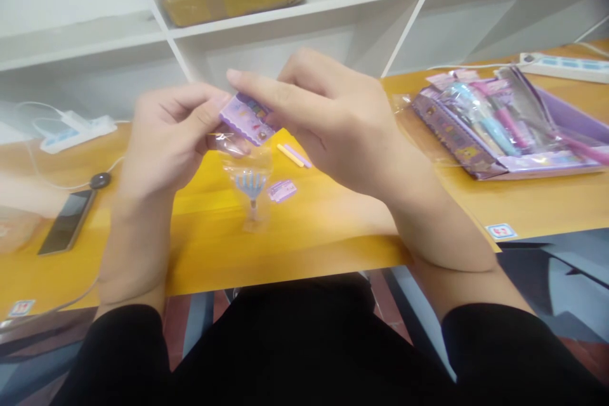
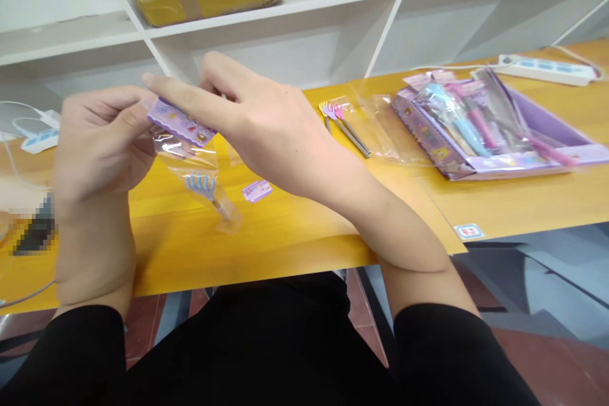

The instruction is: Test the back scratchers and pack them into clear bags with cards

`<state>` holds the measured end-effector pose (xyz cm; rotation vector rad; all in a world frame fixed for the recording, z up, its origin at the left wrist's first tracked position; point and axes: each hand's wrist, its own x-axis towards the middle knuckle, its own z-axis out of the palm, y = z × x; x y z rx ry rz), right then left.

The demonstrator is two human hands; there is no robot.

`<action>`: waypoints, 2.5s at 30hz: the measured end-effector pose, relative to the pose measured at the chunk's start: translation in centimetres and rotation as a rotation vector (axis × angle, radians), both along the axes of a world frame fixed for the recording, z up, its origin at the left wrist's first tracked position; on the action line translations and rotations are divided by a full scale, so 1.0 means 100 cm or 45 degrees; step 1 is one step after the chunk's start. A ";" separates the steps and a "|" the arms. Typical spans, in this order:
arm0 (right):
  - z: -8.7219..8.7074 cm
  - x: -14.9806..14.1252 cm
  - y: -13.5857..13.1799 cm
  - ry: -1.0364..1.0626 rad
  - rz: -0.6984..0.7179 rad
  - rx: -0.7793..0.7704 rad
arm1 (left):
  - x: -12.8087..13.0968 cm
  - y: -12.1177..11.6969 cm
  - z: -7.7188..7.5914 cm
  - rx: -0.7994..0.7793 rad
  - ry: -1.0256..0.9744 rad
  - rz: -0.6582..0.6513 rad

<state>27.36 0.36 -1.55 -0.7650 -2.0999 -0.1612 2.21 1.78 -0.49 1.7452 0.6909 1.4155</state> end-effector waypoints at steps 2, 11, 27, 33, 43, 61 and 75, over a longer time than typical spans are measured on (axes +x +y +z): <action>0.000 -0.001 -0.001 0.043 0.026 -0.011 | 0.000 -0.001 0.002 -0.086 -0.012 -0.048; 0.015 -0.001 -0.013 0.035 0.042 -0.171 | 0.004 -0.002 0.005 -0.249 -0.066 -0.183; 0.017 -0.004 -0.028 -0.236 -0.056 -0.043 | 0.009 0.008 -0.006 0.259 -0.057 0.001; 0.013 -0.004 -0.024 -0.117 -0.002 0.021 | 0.007 0.023 -0.015 0.430 -0.093 0.049; 0.011 -0.007 -0.023 -0.117 -0.017 -0.006 | 0.002 0.031 -0.018 0.532 -0.134 0.027; 0.011 -0.001 -0.018 -0.070 -0.012 0.064 | 0.003 0.023 -0.017 0.458 -0.079 0.058; 0.010 -0.004 -0.020 -0.155 -0.022 0.056 | 0.006 0.018 -0.012 0.440 -0.068 -0.024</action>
